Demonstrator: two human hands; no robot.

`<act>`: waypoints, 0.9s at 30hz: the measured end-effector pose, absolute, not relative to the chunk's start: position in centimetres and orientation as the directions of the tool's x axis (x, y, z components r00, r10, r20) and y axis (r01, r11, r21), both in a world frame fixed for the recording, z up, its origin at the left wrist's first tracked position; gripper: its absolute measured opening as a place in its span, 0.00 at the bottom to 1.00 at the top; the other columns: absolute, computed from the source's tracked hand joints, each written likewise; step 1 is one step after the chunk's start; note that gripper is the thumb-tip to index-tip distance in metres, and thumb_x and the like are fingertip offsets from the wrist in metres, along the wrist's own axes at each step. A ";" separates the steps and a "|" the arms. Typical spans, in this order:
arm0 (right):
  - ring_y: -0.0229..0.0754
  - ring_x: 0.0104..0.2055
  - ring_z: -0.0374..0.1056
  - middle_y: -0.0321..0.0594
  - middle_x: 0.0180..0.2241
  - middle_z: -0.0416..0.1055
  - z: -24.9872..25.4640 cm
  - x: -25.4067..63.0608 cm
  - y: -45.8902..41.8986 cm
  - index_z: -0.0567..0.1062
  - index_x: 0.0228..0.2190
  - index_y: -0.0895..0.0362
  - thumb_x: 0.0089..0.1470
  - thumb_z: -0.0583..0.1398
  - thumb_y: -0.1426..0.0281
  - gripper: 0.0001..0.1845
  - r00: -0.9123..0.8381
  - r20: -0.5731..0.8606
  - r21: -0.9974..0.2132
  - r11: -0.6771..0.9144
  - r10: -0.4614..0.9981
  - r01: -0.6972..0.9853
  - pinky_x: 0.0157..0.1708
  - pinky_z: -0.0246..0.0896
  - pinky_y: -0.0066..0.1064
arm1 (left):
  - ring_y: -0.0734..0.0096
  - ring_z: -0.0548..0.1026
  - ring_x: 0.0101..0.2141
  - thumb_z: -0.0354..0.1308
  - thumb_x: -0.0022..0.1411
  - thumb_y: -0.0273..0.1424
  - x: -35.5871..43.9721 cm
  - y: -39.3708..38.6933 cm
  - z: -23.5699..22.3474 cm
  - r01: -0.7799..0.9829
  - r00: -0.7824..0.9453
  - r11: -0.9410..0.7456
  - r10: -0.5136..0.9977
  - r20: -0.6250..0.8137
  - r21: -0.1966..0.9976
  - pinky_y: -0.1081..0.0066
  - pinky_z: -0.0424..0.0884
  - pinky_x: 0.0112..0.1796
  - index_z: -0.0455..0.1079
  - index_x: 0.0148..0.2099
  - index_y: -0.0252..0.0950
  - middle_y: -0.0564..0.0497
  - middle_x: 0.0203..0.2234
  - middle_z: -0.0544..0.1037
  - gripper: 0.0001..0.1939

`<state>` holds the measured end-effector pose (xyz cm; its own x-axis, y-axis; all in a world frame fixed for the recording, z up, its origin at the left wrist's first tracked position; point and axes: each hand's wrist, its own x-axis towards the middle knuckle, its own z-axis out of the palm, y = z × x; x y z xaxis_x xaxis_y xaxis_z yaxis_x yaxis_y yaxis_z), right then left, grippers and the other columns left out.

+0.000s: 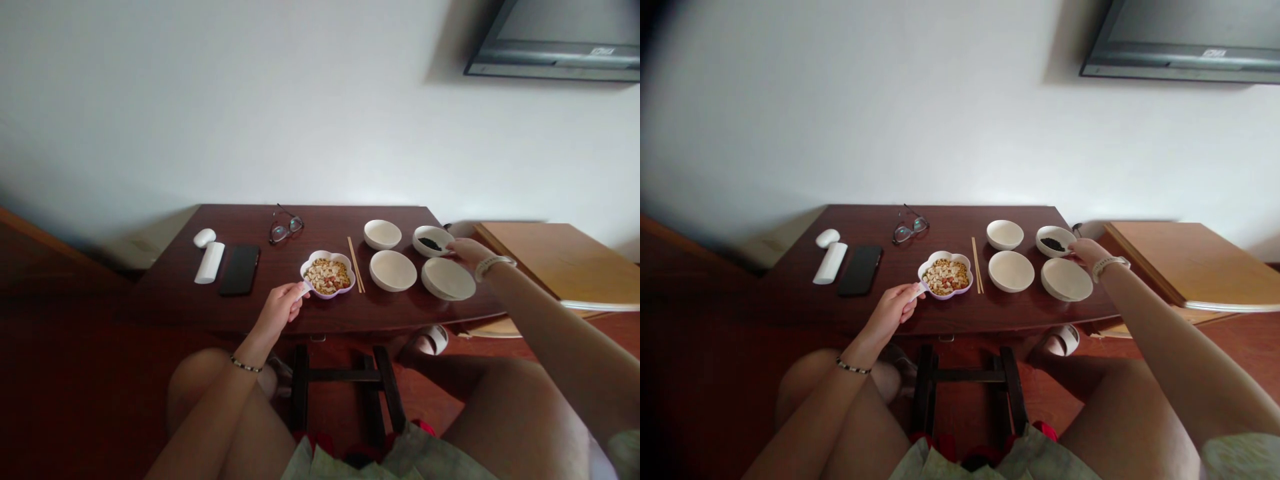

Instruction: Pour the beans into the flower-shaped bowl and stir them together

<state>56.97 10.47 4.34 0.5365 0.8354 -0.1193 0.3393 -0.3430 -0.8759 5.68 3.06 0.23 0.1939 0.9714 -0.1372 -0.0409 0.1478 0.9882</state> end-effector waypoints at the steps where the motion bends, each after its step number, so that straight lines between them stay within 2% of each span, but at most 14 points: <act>1: 0.46 0.50 0.78 0.46 0.54 0.78 4.7 56.9 10.5 0.78 0.57 0.57 0.70 0.66 0.61 0.19 0.530 -0.173 -0.863 -0.387 0.830 0.325 0.48 0.79 0.42 | 0.81 0.55 0.16 0.65 0.68 0.52 5.7 3.1 0.2 -0.044 0.195 0.151 0.971 -0.140 0.988 0.74 0.48 0.19 0.78 0.37 0.31 0.61 0.17 0.59 0.25; 3: 0.47 0.51 0.78 0.47 0.55 0.77 5.6 56.7 10.7 0.78 0.57 0.56 0.71 0.66 0.61 0.19 0.515 -0.260 -0.846 -0.450 0.817 0.286 0.49 0.79 0.43 | 0.81 0.55 0.16 0.65 0.68 0.51 5.7 3.0 0.3 -0.045 0.193 0.157 0.970 -0.146 0.986 0.74 0.48 0.20 0.78 0.37 0.31 0.60 0.18 0.59 0.25; 6: 0.44 0.47 0.78 0.45 0.52 0.78 7.6 55.8 10.8 0.78 0.55 0.58 0.71 0.66 0.61 0.18 0.492 -0.243 -0.863 -0.418 0.836 0.284 0.45 0.80 0.40 | 0.81 0.55 0.16 0.64 0.69 0.51 5.7 2.9 0.4 -0.043 0.194 0.155 0.971 -0.144 0.987 0.73 0.48 0.20 0.78 0.37 0.31 0.60 0.18 0.59 0.25; 9: 0.38 0.39 0.76 0.45 0.46 0.80 9.8 53.8 10.7 0.78 0.49 0.62 0.73 0.61 0.72 0.07 0.447 -0.170 -0.889 -0.333 0.878 0.315 0.39 0.78 0.31 | 0.80 0.56 0.17 0.64 0.70 0.51 5.8 2.8 0.5 -0.043 0.202 0.146 0.970 -0.135 0.988 0.73 0.48 0.20 0.78 0.37 0.31 0.60 0.18 0.60 0.25; 11: 0.37 0.37 0.76 0.46 0.43 0.82 11.2 51.8 10.6 0.78 0.46 0.62 0.70 0.59 0.80 0.08 0.401 -0.136 -0.897 -0.284 0.906 0.339 0.36 0.76 0.28 | 0.80 0.56 0.17 0.64 0.70 0.51 5.8 2.8 0.6 -0.047 0.201 0.148 0.970 -0.136 0.988 0.73 0.48 0.20 0.78 0.37 0.31 0.60 0.18 0.60 0.25; 13: 0.39 0.39 0.78 0.47 0.44 0.83 12.2 49.4 10.4 0.80 0.46 0.60 0.67 0.61 0.81 0.10 0.317 -0.130 -0.905 -0.243 0.940 0.350 0.35 0.77 0.27 | 0.80 0.56 0.16 0.64 0.69 0.51 5.9 2.8 0.6 -0.057 0.195 0.155 0.970 -0.142 0.986 0.73 0.48 0.19 0.77 0.36 0.31 0.60 0.17 0.60 0.25; 17: 0.43 0.40 0.81 0.45 0.43 0.83 12.9 44.4 9.8 0.81 0.48 0.58 0.64 0.59 0.83 0.17 0.096 -0.170 -0.924 -0.192 0.981 0.331 0.35 0.82 0.31 | 0.80 0.55 0.16 0.65 0.67 0.52 6.0 2.9 0.3 -0.082 0.205 0.163 0.968 -0.143 0.983 0.74 0.48 0.19 0.77 0.36 0.32 0.60 0.17 0.59 0.25; 19: 0.44 0.38 0.81 0.44 0.40 0.83 12.5 42.1 9.7 0.79 0.48 0.57 0.63 0.59 0.82 0.16 0.030 -0.163 -0.920 -0.163 0.986 0.356 0.34 0.84 0.33 | 0.80 0.55 0.16 0.65 0.66 0.52 6.0 3.0 0.1 -0.087 0.210 0.164 0.967 -0.143 0.983 0.74 0.49 0.18 0.77 0.36 0.32 0.60 0.17 0.60 0.25; 24: 0.47 0.36 0.82 0.47 0.44 0.81 10.3 38.1 9.9 0.74 0.49 0.55 0.60 0.61 0.80 0.17 -0.054 -0.107 -0.906 -0.075 0.993 0.416 0.30 0.85 0.39 | 0.80 0.55 0.16 0.66 0.65 0.55 6.0 3.1 -0.2 -0.095 0.218 0.167 0.965 -0.143 0.981 0.74 0.49 0.18 0.75 0.35 0.33 0.60 0.16 0.60 0.27; 27: 0.47 0.34 0.81 0.46 0.42 0.79 8.9 36.7 10.1 0.71 0.51 0.53 0.58 0.63 0.78 0.20 -0.080 -0.092 -0.902 -0.049 0.993 0.429 0.28 0.85 0.40 | 0.80 0.56 0.16 0.66 0.66 0.54 6.0 3.0 -0.2 -0.099 0.221 0.159 0.966 -0.134 0.982 0.75 0.49 0.18 0.75 0.36 0.33 0.61 0.16 0.59 0.26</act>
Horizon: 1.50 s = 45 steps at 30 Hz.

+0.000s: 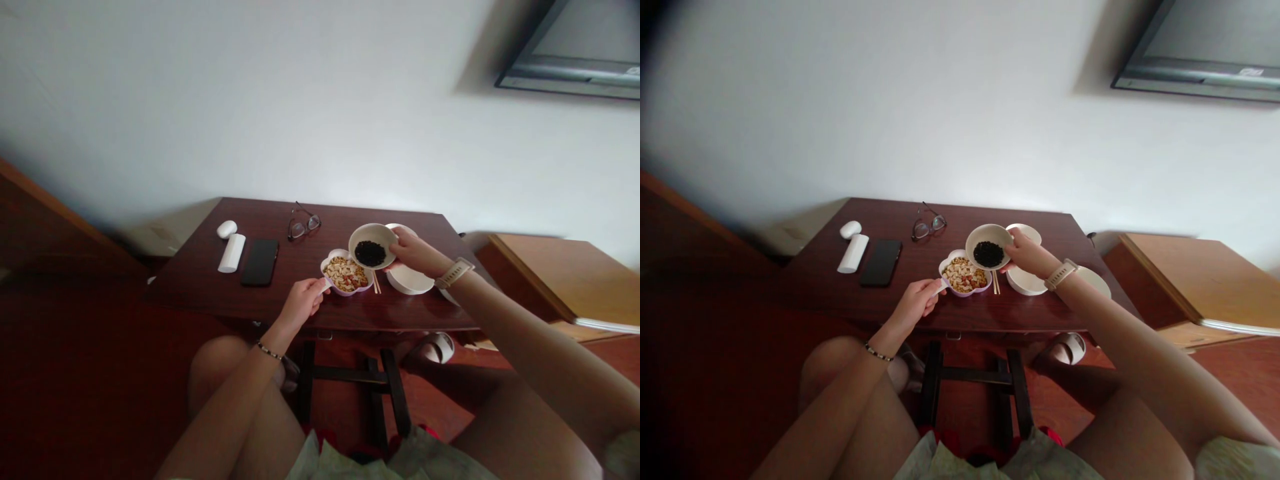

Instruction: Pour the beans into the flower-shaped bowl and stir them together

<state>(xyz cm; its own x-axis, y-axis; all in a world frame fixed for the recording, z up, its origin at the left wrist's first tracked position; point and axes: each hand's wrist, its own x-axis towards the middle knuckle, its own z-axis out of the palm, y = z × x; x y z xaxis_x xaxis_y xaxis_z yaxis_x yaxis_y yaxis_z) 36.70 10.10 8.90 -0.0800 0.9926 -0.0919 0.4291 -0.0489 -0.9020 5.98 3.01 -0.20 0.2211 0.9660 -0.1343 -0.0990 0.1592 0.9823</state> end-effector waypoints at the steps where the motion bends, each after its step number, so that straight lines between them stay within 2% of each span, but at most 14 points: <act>1: 0.47 0.33 0.81 0.45 0.41 0.79 8.5 36.4 10.1 0.70 0.51 0.53 0.57 0.64 0.77 0.20 -0.086 -0.088 -0.901 -0.042 0.992 0.433 0.27 0.85 0.41 | 0.80 0.55 0.16 0.65 0.67 0.53 6.0 3.0 -0.2 -0.100 0.222 0.157 0.966 -0.132 0.983 0.75 0.49 0.18 0.75 0.36 0.33 0.61 0.16 0.59 0.26; 5: 0.47 0.34 0.80 0.44 0.44 0.79 7.1 35.6 10.1 0.67 0.53 0.50 0.55 0.67 0.72 0.26 -0.095 -0.046 -0.890 0.002 0.994 0.456 0.27 0.85 0.43 | 0.81 0.55 0.16 0.64 0.68 0.53 6.0 3.0 -0.3 -0.098 0.228 0.155 0.965 -0.129 0.983 0.74 0.50 0.18 0.75 0.36 0.33 0.61 0.16 0.59 0.25; 10: 0.48 0.35 0.80 0.47 0.51 0.77 5.9 35.5 10.0 0.66 0.58 0.51 0.57 0.64 0.69 0.29 -0.085 0.039 -0.834 0.079 0.996 0.547 0.28 0.83 0.43 | 0.80 0.56 0.16 0.64 0.69 0.52 5.9 3.1 -0.5 -0.094 0.234 0.150 0.964 -0.125 0.984 0.75 0.50 0.18 0.75 0.36 0.33 0.61 0.17 0.59 0.25; 13: 0.49 0.37 0.80 0.49 0.52 0.77 5.9 35.4 9.6 0.69 0.58 0.52 0.57 0.63 0.68 0.27 -0.092 0.105 -0.765 0.140 0.990 0.629 0.31 0.81 0.43 | 0.81 0.56 0.16 0.64 0.70 0.51 5.9 3.1 -0.5 -0.094 0.238 0.149 0.964 -0.123 0.984 0.75 0.49 0.18 0.75 0.36 0.33 0.61 0.17 0.59 0.24; 18: 0.52 0.40 0.77 0.48 0.48 0.80 6.7 35.0 8.8 0.77 0.53 0.54 0.56 0.63 0.68 0.22 -0.137 0.189 -0.623 0.227 0.972 0.748 0.41 0.77 0.44 | 0.81 0.56 0.16 0.64 0.70 0.51 5.9 3.1 -0.5 -0.102 0.241 0.148 0.963 -0.120 0.984 0.75 0.50 0.18 0.75 0.36 0.33 0.61 0.17 0.59 0.24; 24: 0.52 0.40 0.77 0.53 0.53 0.78 7.4 34.0 7.9 0.74 0.57 0.58 0.55 0.64 0.66 0.28 -0.150 0.223 -0.514 0.247 0.963 0.821 0.45 0.73 0.47 | 0.80 0.55 0.16 0.66 0.67 0.53 5.9 3.2 -0.7 -0.120 0.250 0.153 0.961 -0.119 0.981 0.74 0.49 0.18 0.74 0.35 0.34 0.62 0.16 0.58 0.26; 30: 0.53 0.38 0.76 0.55 0.55 0.77 7.7 33.3 6.9 0.71 0.59 0.59 0.57 0.65 0.63 0.30 -0.149 0.258 -0.449 0.255 0.955 0.857 0.43 0.70 0.46 | 0.81 0.54 0.16 0.66 0.67 0.54 5.9 3.1 -0.6 -0.129 0.257 0.156 0.959 -0.119 0.979 0.74 0.49 0.18 0.74 0.36 0.33 0.62 0.17 0.58 0.26; 36: 0.54 0.39 0.76 0.55 0.56 0.76 7.4 33.1 6.5 0.70 0.59 0.57 0.60 0.64 0.61 0.28 -0.181 0.369 -0.319 0.307 0.912 0.896 0.38 0.69 0.43 | 0.80 0.55 0.17 0.66 0.68 0.54 5.9 3.0 -0.5 -0.124 0.251 0.158 0.960 -0.123 0.980 0.75 0.49 0.19 0.74 0.36 0.33 0.61 0.17 0.58 0.26; 40: 0.57 0.42 0.77 0.56 0.57 0.74 7.3 33.0 6.2 0.68 0.59 0.56 0.62 0.65 0.60 0.28 -0.196 0.401 -0.268 0.319 0.895 0.909 0.38 0.71 0.44 | 0.80 0.55 0.16 0.66 0.67 0.54 5.9 3.1 -0.6 -0.119 0.252 0.163 0.959 -0.129 0.980 0.74 0.49 0.19 0.75 0.36 0.33 0.61 0.17 0.59 0.26; 45: 0.57 0.45 0.78 0.55 0.64 0.70 7.1 33.0 5.5 0.66 0.63 0.52 0.63 0.65 0.60 0.31 -0.232 0.414 -0.210 0.340 0.880 0.917 0.37 0.75 0.43 | 0.81 0.54 0.16 0.67 0.67 0.55 5.8 3.1 -0.5 -0.111 0.251 0.167 0.958 -0.135 0.980 0.74 0.49 0.19 0.75 0.36 0.33 0.61 0.17 0.59 0.27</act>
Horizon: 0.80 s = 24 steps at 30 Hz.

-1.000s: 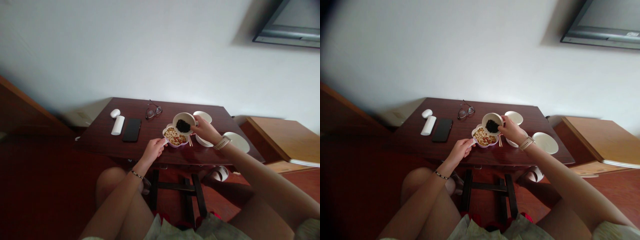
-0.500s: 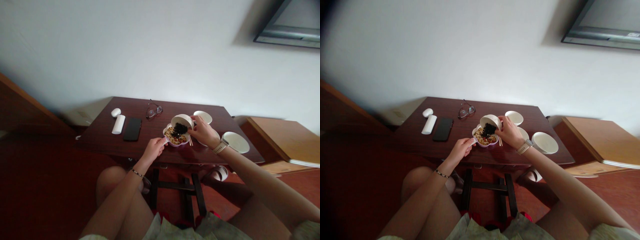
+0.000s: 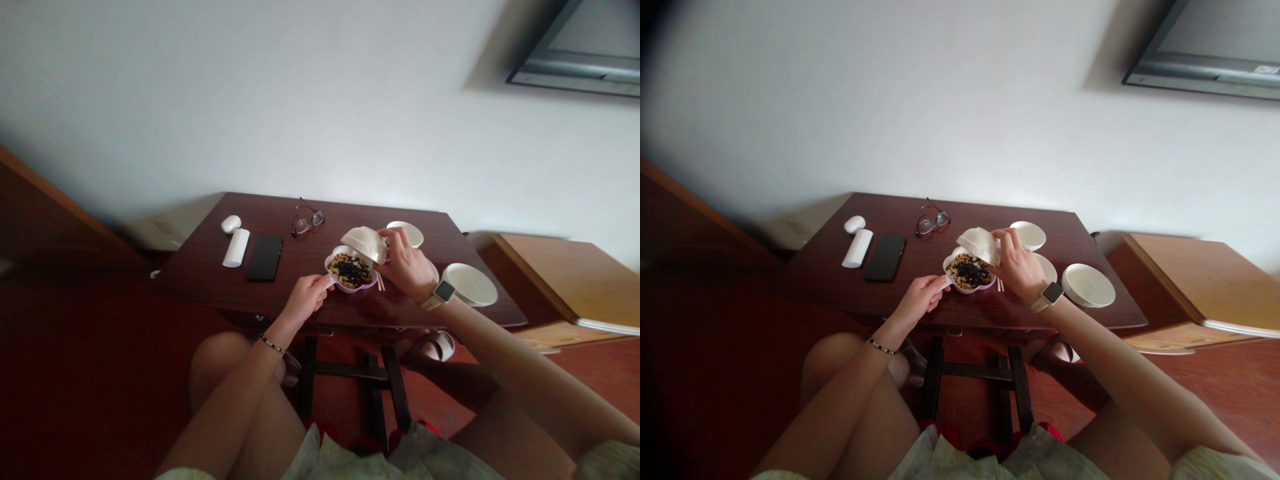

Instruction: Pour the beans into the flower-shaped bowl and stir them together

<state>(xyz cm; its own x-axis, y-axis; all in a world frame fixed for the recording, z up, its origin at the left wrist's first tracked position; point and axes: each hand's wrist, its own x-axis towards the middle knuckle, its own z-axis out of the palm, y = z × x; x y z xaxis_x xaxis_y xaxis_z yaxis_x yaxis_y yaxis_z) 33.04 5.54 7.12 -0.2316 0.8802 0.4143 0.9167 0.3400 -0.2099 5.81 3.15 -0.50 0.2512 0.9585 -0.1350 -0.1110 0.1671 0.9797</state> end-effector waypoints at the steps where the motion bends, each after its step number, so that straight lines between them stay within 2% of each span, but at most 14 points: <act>1: 0.57 0.45 0.78 0.55 0.64 0.69 7.1 33.0 5.4 0.65 0.63 0.51 0.63 0.65 0.61 0.31 -0.227 0.419 -0.216 0.340 0.879 0.915 0.37 0.76 0.44 | 0.81 0.54 0.16 0.67 0.67 0.55 5.8 3.1 -0.5 -0.109 0.253 0.169 0.958 -0.137 0.980 0.74 0.49 0.19 0.75 0.36 0.33 0.61 0.17 0.59 0.27; 4: 0.55 0.43 0.78 0.55 0.62 0.71 6.9 33.0 5.2 0.66 0.62 0.52 0.62 0.65 0.60 0.30 -0.146 0.457 -0.322 0.316 0.877 0.893 0.41 0.77 0.47 | 0.80 0.55 0.16 0.66 0.67 0.54 5.7 2.9 -0.3 -0.104 0.255 0.174 0.956 -0.143 0.979 0.74 0.49 0.19 0.75 0.37 0.33 0.61 0.17 0.59 0.26; 8: 0.54 0.42 0.78 0.57 0.59 0.74 6.6 33.4 4.8 0.69 0.60 0.55 0.61 0.66 0.57 0.30 0.085 0.423 -0.611 0.215 0.902 0.761 0.44 0.78 0.48 | 0.81 0.56 0.16 0.66 0.67 0.54 5.3 2.6 -0.1 -0.089 0.249 0.181 0.956 -0.154 0.979 0.74 0.49 0.18 0.75 0.36 0.33 0.61 0.17 0.60 0.27; 11: 0.58 0.51 0.77 0.54 0.58 0.76 6.4 33.8 3.9 0.72 0.57 0.54 0.60 0.67 0.54 0.28 0.186 0.291 -0.830 0.151 0.939 0.537 0.44 0.80 0.47 | 0.80 0.57 0.15 0.66 0.66 0.56 4.8 2.4 -0.1 -0.075 0.245 0.183 0.956 -0.160 0.980 0.74 0.49 0.18 0.75 0.36 0.33 0.60 0.17 0.61 0.28; 13: 0.58 0.55 0.77 0.49 0.57 0.78 6.5 33.9 2.8 0.74 0.54 0.52 0.61 0.66 0.53 0.25 0.167 0.163 -0.945 0.106 0.972 0.308 0.46 0.82 0.45 | 0.80 0.57 0.15 0.66 0.65 0.56 4.3 2.2 -0.1 -0.065 0.239 0.182 0.958 -0.161 0.981 0.75 0.50 0.18 0.75 0.36 0.33 0.60 0.17 0.62 0.28; 15: 0.55 0.54 0.79 0.45 0.56 0.79 6.6 34.1 1.4 0.76 0.54 0.52 0.62 0.67 0.54 0.23 0.117 0.040 -0.995 0.029 0.992 0.092 0.47 0.83 0.42 | 0.80 0.58 0.16 0.66 0.66 0.55 3.8 2.0 -0.1 -0.047 0.224 0.182 0.960 -0.167 0.982 0.75 0.51 0.18 0.75 0.36 0.32 0.60 0.18 0.62 0.27; 18: 0.50 0.49 0.81 0.43 0.55 0.81 6.7 34.5 -0.5 0.78 0.55 0.50 0.62 0.68 0.57 0.22 0.106 -0.049 -0.996 -0.040 0.993 -0.084 0.45 0.83 0.38 | 0.80 0.59 0.16 0.64 0.68 0.53 2.9 1.7 -0.1 -0.001 0.192 0.184 0.965 -0.180 0.983 0.75 0.51 0.18 0.76 0.38 0.32 0.59 0.18 0.63 0.26; 21: 0.47 0.45 0.82 0.41 0.54 0.81 6.5 35.3 -1.9 0.78 0.55 0.49 0.61 0.69 0.60 0.22 0.116 -0.070 -0.988 -0.053 0.991 -0.143 0.42 0.84 0.36 | 0.80 0.58 0.16 0.64 0.68 0.53 2.3 1.7 0.0 0.062 0.164 0.179 0.968 -0.187 0.982 0.75 0.52 0.18 0.76 0.39 0.32 0.60 0.18 0.63 0.26; 24: 0.48 0.46 0.82 0.42 0.55 0.81 6.2 36.2 -2.9 0.79 0.53 0.50 0.60 0.69 0.60 0.21 0.139 -0.071 -0.991 -0.054 0.988 -0.121 0.41 0.84 0.36 | 0.78 0.59 0.15 0.63 0.68 0.53 2.0 1.6 0.2 0.124 0.140 0.161 0.974 -0.178 0.979 0.75 0.53 0.18 0.75 0.38 0.34 0.59 0.18 0.64 0.25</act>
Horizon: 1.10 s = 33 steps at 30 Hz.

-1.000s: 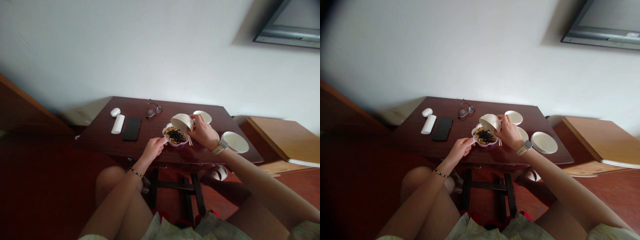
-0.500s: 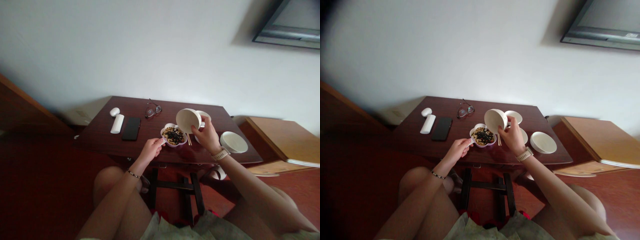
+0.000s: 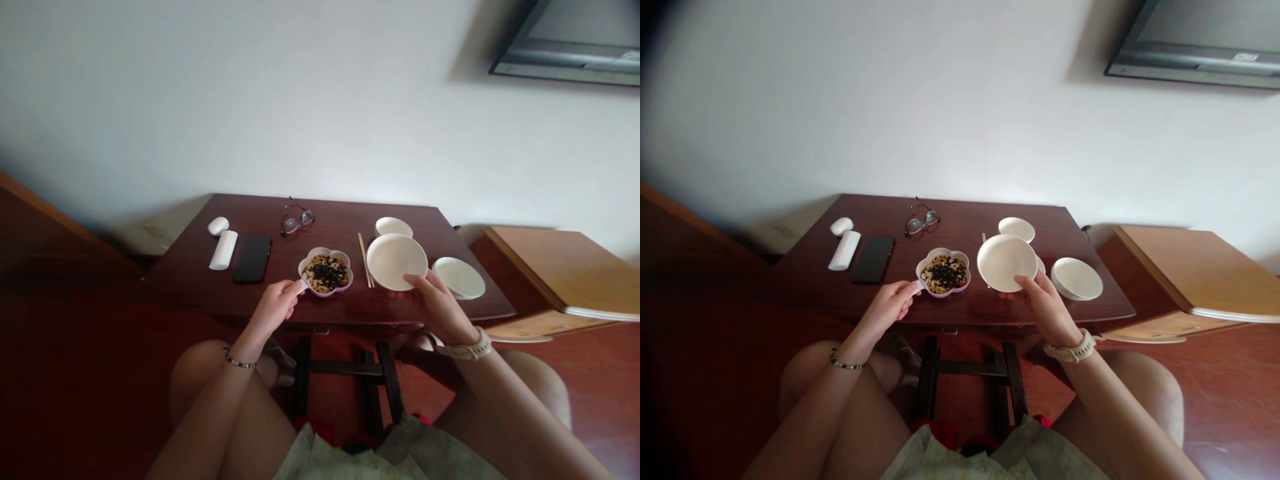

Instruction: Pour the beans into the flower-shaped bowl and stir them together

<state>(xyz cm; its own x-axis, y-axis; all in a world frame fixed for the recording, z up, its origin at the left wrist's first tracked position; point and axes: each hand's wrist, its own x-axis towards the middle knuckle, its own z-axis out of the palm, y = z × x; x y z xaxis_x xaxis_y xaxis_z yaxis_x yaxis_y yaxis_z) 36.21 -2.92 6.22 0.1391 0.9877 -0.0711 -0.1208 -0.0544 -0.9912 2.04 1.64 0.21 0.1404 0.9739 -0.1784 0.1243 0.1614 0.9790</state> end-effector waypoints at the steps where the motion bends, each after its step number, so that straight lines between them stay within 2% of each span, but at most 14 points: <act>1: 0.49 0.45 0.82 0.43 0.55 0.81 6.1 36.5 -3.3 0.79 0.52 0.50 0.60 0.69 0.60 0.20 0.151 -0.087 -0.991 -0.070 0.985 -0.114 0.39 0.84 0.37 | 0.77 0.60 0.15 0.63 0.68 0.54 2.0 1.6 0.3 0.147 0.132 0.152 0.976 -0.172 0.977 0.74 0.53 0.18 0.74 0.36 0.35 0.59 0.18 0.65 0.24; 4: 0.50 0.40 0.81 0.44 0.49 0.82 5.7 37.2 -4.5 0.78 0.52 0.51 0.60 0.68 0.58 0.21 0.179 -0.179 -0.978 -0.155 0.967 -0.142 0.30 0.81 0.36 | 0.72 0.65 0.16 0.64 0.67 0.54 1.8 1.3 0.8 0.260 0.074 0.097 0.990 -0.120 0.961 0.73 0.57 0.20 0.71 0.34 0.39 0.57 0.18 0.69 0.23; 7: 0.45 0.32 0.77 0.42 0.42 0.81 5.0 38.1 -5.8 0.78 0.51 0.50 0.60 0.68 0.56 0.21 0.169 -0.235 -0.963 -0.205 0.957 -0.177 0.25 0.76 0.33 | 0.66 0.70 0.19 0.60 0.71 0.53 1.5 1.0 1.5 0.479 0.007 0.036 0.999 -0.045 0.877 0.70 0.62 0.25 0.71 0.34 0.41 0.55 0.17 0.71 0.22; 9: 0.41 0.28 0.73 0.40 0.38 0.80 4.5 39.0 -6.6 0.78 0.51 0.50 0.60 0.68 0.56 0.21 0.153 -0.255 -0.957 -0.227 0.955 -0.181 0.23 0.73 0.31 | 0.60 0.75 0.23 0.55 0.75 0.51 1.4 0.8 2.1 0.688 -0.041 0.004 0.999 0.033 0.726 0.68 0.65 0.29 0.72 0.37 0.41 0.52 0.21 0.76 0.21; 11: 0.40 0.26 0.70 0.37 0.36 0.78 4.1 40.0 -7.3 0.77 0.54 0.49 0.61 0.68 0.55 0.22 0.133 -0.266 -0.952 -0.239 0.955 -0.189 0.21 0.69 0.30 | 0.53 0.80 0.33 0.53 0.76 0.48 1.6 0.6 2.9 0.840 -0.078 -0.045 0.976 0.202 0.541 0.64 0.69 0.35 0.73 0.41 0.40 0.45 0.32 0.81 0.18; 13: 0.42 0.26 0.69 0.36 0.34 0.77 3.9 41.1 -7.9 0.76 0.58 0.47 0.62 0.67 0.56 0.25 0.127 -0.260 -0.953 -0.232 0.957 -0.197 0.21 0.68 0.31 | 0.48 0.80 0.43 0.53 0.77 0.44 2.3 0.3 3.8 0.907 -0.041 -0.127 0.922 0.384 0.401 0.59 0.72 0.43 0.73 0.46 0.39 0.40 0.42 0.81 0.15; 15: 0.43 0.27 0.70 0.37 0.35 0.77 3.7 42.4 -8.1 0.75 0.60 0.47 0.62 0.66 0.56 0.27 0.143 -0.246 -0.956 -0.215 0.959 -0.201 0.22 0.69 0.33 | 0.47 0.79 0.48 0.53 0.78 0.40 3.7 -0.2 4.7 0.910 0.057 -0.245 0.873 0.485 0.333 0.55 0.73 0.50 0.72 0.50 0.38 0.39 0.46 0.79 0.12; 18: 0.44 0.30 0.71 0.39 0.41 0.79 3.1 44.1 -7.8 0.75 0.59 0.47 0.61 0.67 0.55 0.27 0.163 -0.234 -0.959 -0.200 0.958 -0.203 0.21 0.69 0.32 | 0.49 0.78 0.51 0.54 0.78 0.35 7.1 -0.9 5.6 0.840 0.209 -0.421 0.834 0.511 0.343 0.53 0.74 0.54 0.71 0.53 0.40 0.41 0.47 0.78 0.08; 22: 0.44 0.31 0.72 0.38 0.43 0.79 2.6 45.3 -6.8 0.75 0.58 0.48 0.61 0.66 0.56 0.26 0.136 -0.232 -0.956 -0.201 0.963 -0.212 0.22 0.71 0.32 | 0.47 0.76 0.56 0.58 0.77 0.33 13.1 -0.8 5.5 0.709 0.407 -0.604 0.772 0.488 0.364 0.49 0.74 0.58 0.70 0.58 0.40 0.40 0.52 0.77 0.10; 25: 0.42 0.29 0.72 0.38 0.41 0.80 2.7 45.8 -6.2 0.76 0.56 0.49 0.61 0.66 0.57 0.24 0.112 -0.238 -0.949 -0.206 0.965 -0.237 0.22 0.71 0.31 | 0.44 0.73 0.63 0.64 0.74 0.34 16.9 -0.1 4.6 0.632 0.497 -0.686 0.716 0.491 0.361 0.45 0.71 0.65 0.67 0.65 0.40 0.37 0.60 0.73 0.21; 29: 0.42 0.27 0.71 0.39 0.37 0.80 3.0 46.8 -5.7 0.77 0.55 0.50 0.61 0.67 0.57 0.23 0.114 -0.229 -0.956 -0.201 0.967 -0.213 0.20 0.69 0.30 | 0.38 0.68 0.68 0.69 0.70 0.36 20.0 1.3 3.1 0.602 0.502 -0.695 0.712 0.491 0.392 0.41 0.68 0.67 0.60 0.71 0.38 0.31 0.67 0.68 0.34; 33: 0.44 0.32 0.74 0.41 0.44 0.81 3.0 48.4 -5.1 0.77 0.57 0.49 0.61 0.66 0.58 0.24 0.131 -0.215 -0.966 -0.191 0.968 -0.177 0.21 0.72 0.31 | 0.36 0.67 0.70 0.70 0.69 0.36 21.7 2.4 1.6 0.600 0.484 -0.676 0.733 0.479 0.428 0.39 0.68 0.68 0.56 0.74 0.36 0.27 0.68 0.68 0.39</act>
<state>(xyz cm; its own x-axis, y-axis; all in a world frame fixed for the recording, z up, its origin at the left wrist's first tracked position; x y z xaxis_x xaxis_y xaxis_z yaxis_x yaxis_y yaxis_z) 48.41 -5.07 3.00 0.1309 0.9677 -0.2152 -0.1771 -0.1908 -0.9655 21.68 2.36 1.64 0.4837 0.7326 0.4788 0.5996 -0.6759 0.4285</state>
